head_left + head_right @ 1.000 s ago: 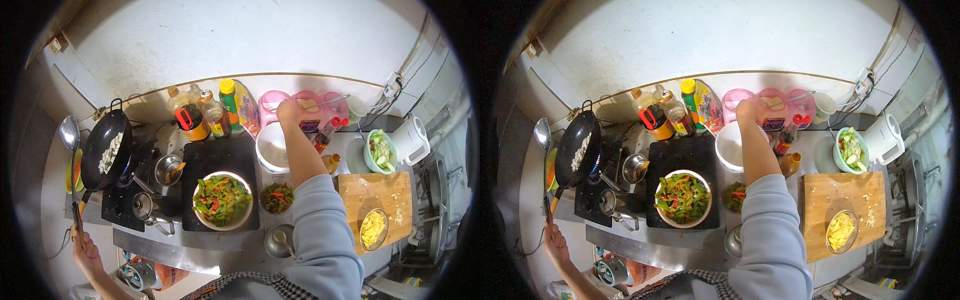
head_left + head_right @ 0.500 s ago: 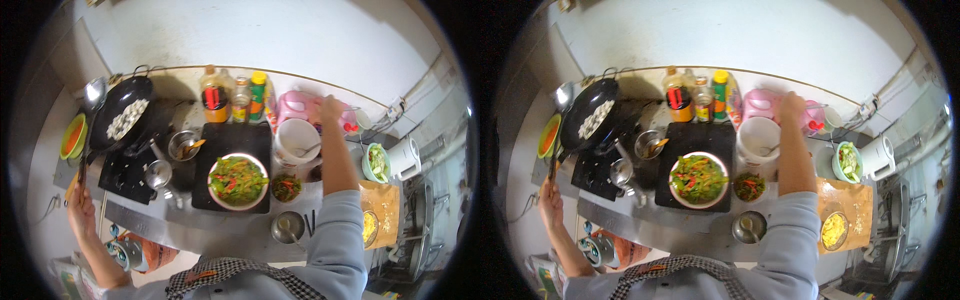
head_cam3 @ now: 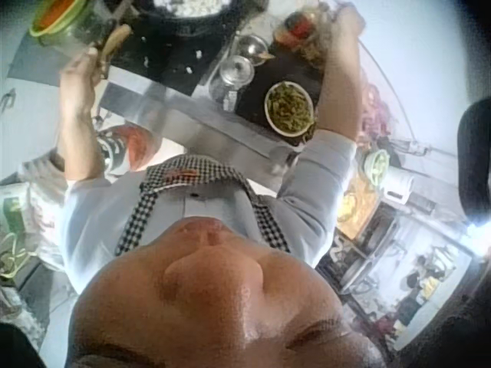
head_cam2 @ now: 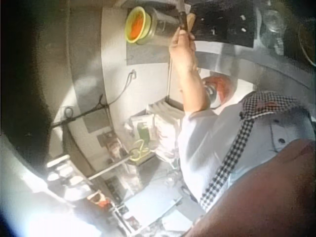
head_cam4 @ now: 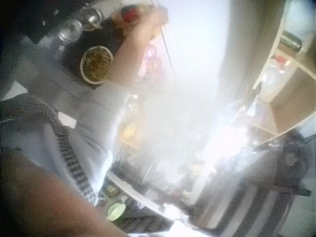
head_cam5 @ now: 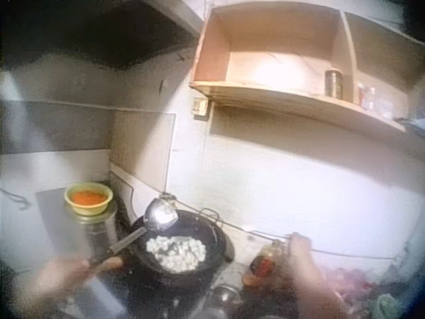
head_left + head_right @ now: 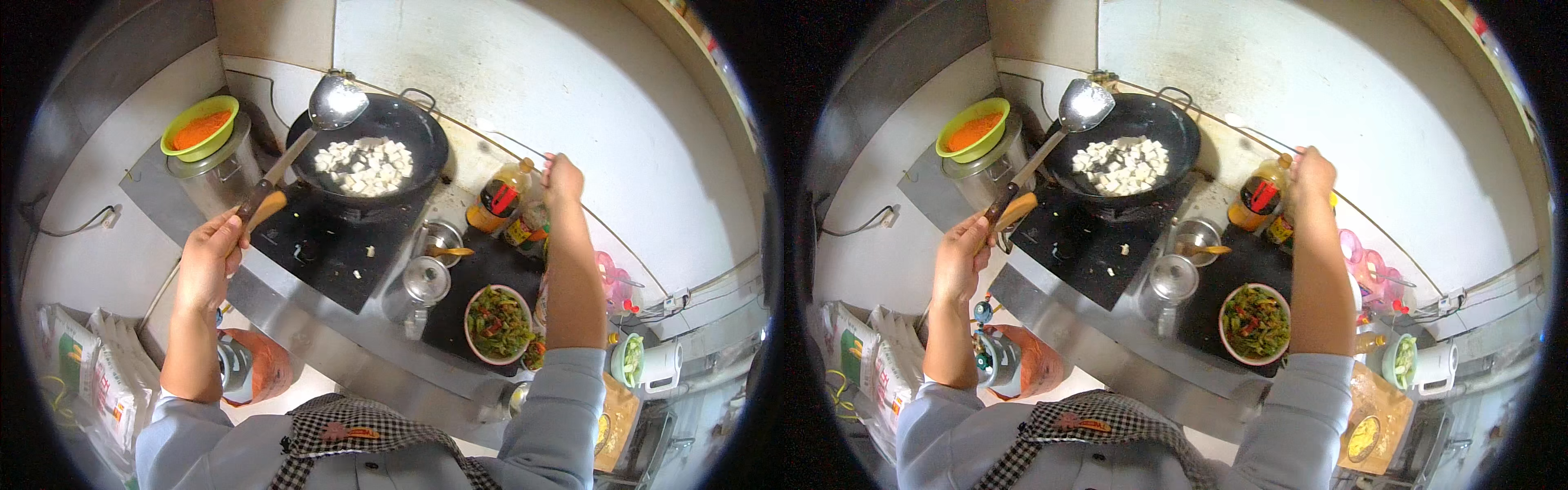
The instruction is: The person scrambles eggs in a wok, transfers them to a bowl, then adds diced tofu to the wok and stir-fries it with seasonings. The person uses a spatula and ladle to manage the ingredients and transfers cooked items between the wok and bowls.
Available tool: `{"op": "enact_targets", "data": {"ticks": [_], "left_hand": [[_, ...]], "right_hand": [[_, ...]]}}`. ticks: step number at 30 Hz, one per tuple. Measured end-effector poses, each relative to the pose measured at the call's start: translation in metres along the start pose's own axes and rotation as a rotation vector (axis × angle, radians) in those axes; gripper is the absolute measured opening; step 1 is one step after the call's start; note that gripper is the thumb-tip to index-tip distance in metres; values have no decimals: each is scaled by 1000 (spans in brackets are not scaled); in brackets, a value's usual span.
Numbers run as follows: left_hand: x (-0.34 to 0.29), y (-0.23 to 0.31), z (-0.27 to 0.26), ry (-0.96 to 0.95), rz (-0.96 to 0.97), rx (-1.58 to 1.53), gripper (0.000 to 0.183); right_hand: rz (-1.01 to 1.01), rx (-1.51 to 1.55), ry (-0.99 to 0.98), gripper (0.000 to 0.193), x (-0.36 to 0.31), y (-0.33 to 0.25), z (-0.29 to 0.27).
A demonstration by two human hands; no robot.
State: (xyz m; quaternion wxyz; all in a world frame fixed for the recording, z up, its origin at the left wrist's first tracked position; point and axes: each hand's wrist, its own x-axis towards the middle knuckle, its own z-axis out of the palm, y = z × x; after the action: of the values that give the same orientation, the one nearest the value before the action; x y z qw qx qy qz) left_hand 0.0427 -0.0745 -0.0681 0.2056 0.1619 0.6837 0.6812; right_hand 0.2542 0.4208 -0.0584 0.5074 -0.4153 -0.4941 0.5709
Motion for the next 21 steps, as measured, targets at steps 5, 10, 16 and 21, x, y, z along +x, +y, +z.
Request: {"op": "enact_targets", "data": {"ticks": [5,10,16,21], "left_hand": [[-1,8,-30,-12,9,21,40],[3,10,-51,-28,24,1,43],[7,8,-64,-49,28,-38,43],[7,9,-71,-48,39,-63,43]], "right_hand": [[-418,-393,-189,24,-25,58,82],[-169,-63,-221,25,-65,57,115],[-179,-40,-241,23,-100,32,125],[-117,-28,-252,23,-105,25,130]]}}
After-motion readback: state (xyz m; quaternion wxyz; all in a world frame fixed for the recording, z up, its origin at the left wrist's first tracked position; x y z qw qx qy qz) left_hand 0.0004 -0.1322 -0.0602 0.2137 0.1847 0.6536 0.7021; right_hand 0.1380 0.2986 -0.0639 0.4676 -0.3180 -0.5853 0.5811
